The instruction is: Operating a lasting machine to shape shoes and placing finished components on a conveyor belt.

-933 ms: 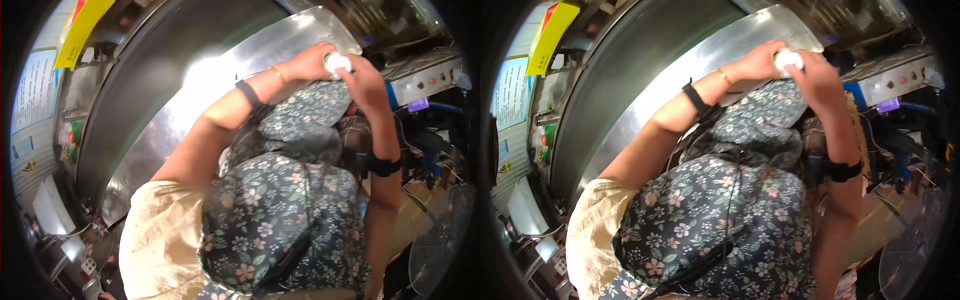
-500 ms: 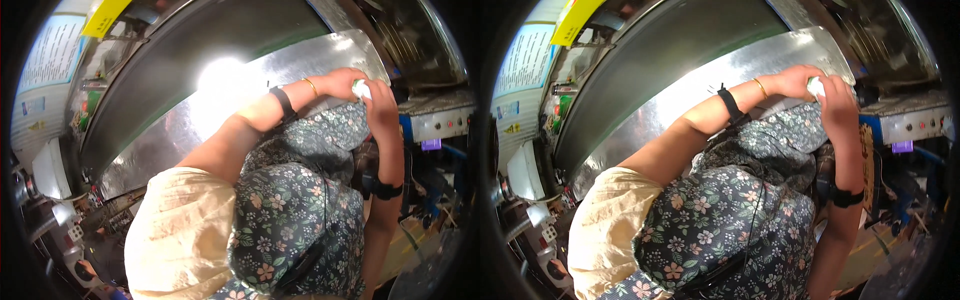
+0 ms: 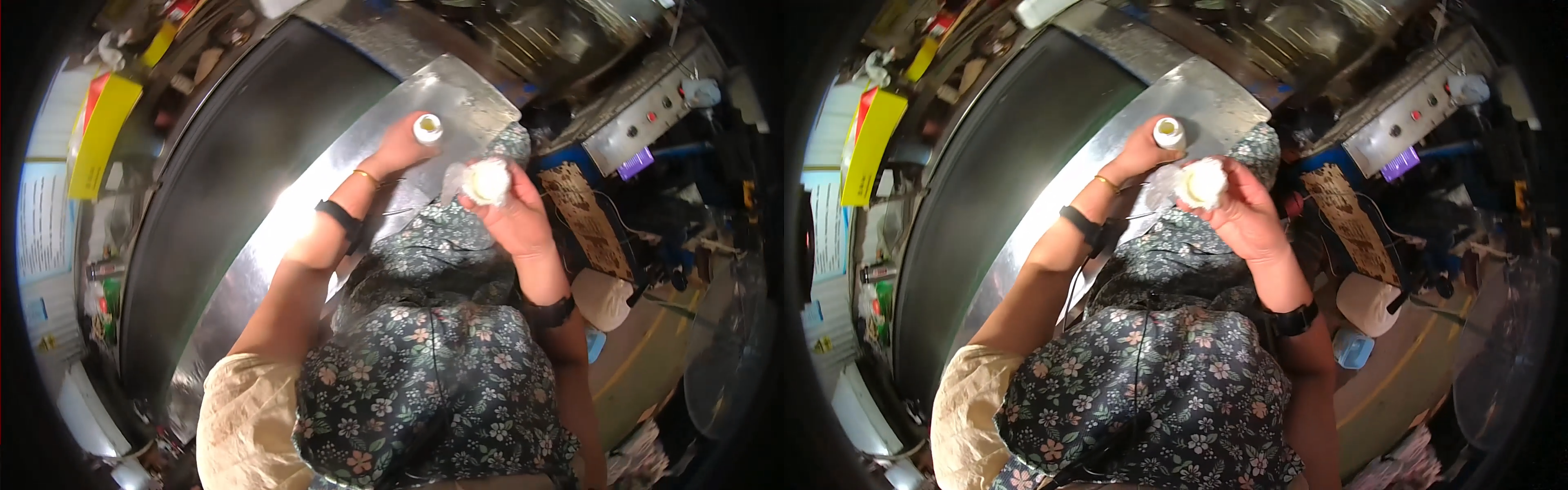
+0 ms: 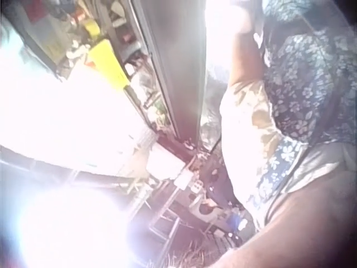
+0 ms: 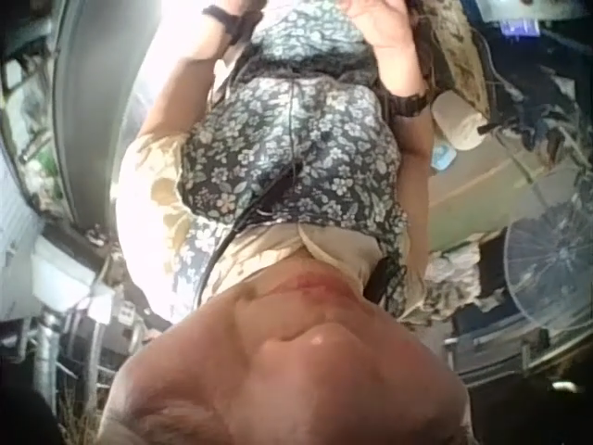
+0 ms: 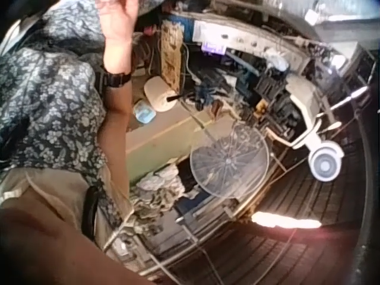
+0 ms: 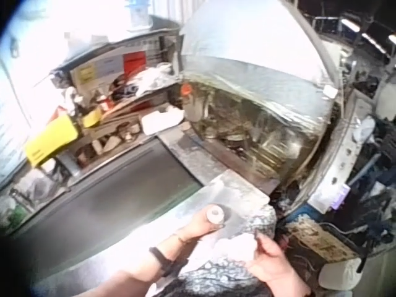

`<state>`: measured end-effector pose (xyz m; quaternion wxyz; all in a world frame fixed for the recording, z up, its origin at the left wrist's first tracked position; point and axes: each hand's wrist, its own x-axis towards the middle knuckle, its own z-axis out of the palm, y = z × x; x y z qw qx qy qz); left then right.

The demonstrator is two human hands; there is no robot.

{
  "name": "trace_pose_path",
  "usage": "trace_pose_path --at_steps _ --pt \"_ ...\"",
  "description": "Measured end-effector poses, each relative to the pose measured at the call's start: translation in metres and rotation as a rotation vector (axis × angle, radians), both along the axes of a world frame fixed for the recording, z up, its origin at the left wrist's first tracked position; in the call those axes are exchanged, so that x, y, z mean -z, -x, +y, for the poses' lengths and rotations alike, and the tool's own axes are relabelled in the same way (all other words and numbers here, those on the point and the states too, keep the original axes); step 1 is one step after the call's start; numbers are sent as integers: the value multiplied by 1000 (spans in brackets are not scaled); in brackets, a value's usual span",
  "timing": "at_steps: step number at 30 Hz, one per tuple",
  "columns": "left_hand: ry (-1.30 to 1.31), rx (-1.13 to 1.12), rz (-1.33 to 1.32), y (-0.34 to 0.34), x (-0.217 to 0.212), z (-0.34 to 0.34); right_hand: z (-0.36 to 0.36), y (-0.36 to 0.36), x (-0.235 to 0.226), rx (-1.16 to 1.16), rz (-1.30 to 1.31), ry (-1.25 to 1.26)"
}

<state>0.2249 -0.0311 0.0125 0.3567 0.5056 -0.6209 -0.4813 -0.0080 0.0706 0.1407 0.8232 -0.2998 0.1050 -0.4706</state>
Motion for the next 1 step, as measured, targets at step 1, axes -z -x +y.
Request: trace_pose_path --at_steps 1 --pt "-17 17 -48 -2 4 -1 4 0 2 -6 -14 33"
